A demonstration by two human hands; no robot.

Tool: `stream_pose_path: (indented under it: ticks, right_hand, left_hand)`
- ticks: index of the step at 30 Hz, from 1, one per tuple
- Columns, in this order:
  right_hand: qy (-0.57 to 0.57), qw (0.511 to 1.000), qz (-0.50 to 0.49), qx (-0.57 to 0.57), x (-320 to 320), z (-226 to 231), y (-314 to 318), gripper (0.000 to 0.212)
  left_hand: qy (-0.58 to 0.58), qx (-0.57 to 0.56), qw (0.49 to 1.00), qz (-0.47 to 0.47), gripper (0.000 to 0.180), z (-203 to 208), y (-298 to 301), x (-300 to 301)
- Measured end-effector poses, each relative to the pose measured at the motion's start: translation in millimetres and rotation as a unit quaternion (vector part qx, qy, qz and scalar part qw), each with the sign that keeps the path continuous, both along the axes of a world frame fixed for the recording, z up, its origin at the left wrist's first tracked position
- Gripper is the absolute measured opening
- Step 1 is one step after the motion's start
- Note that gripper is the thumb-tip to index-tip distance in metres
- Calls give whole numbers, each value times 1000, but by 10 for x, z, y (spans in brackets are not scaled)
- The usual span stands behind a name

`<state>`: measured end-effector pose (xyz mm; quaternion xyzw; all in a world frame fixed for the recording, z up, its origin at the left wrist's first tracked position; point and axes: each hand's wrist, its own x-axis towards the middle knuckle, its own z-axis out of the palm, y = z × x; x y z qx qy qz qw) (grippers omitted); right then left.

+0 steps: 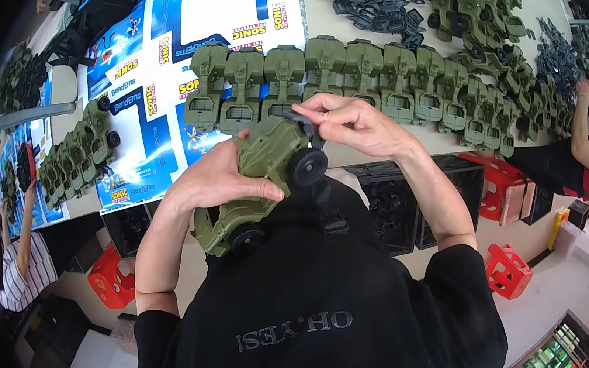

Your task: The person assembles small green toy tanks by hand on a table. They pick up a green plastic tank body and a black plastic wheel, then press the wheel into the body to attach it. This process is repeated for multiple units, with the person handling the parts and placing the assembled tanks back on the table.

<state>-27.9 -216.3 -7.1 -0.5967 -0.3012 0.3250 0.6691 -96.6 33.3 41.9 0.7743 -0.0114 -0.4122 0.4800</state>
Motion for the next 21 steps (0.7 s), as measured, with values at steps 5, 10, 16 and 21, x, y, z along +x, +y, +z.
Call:
stream_pose_path:
  ticks: [5, 10, 16, 21]
  right_hand:
    - [203, 954, -200, -92, -88, 88, 198, 50]
    - [161, 952, -241, -98, -139, 146, 402, 64]
    - [94, 967, -139, -190, -199, 237, 421, 91]
    - [231, 964, -65, -118, -432, 168, 361, 87]
  left_hand:
    - [-45, 64, 997, -9, 88, 149, -84, -10]
    - [-139, 137, 976, -99, 75, 377, -238, 22]
    - [-314, 160, 931, -93, 69, 342, -248, -141]
    - [-398, 149, 897, -117, 68, 142, -255, -335]
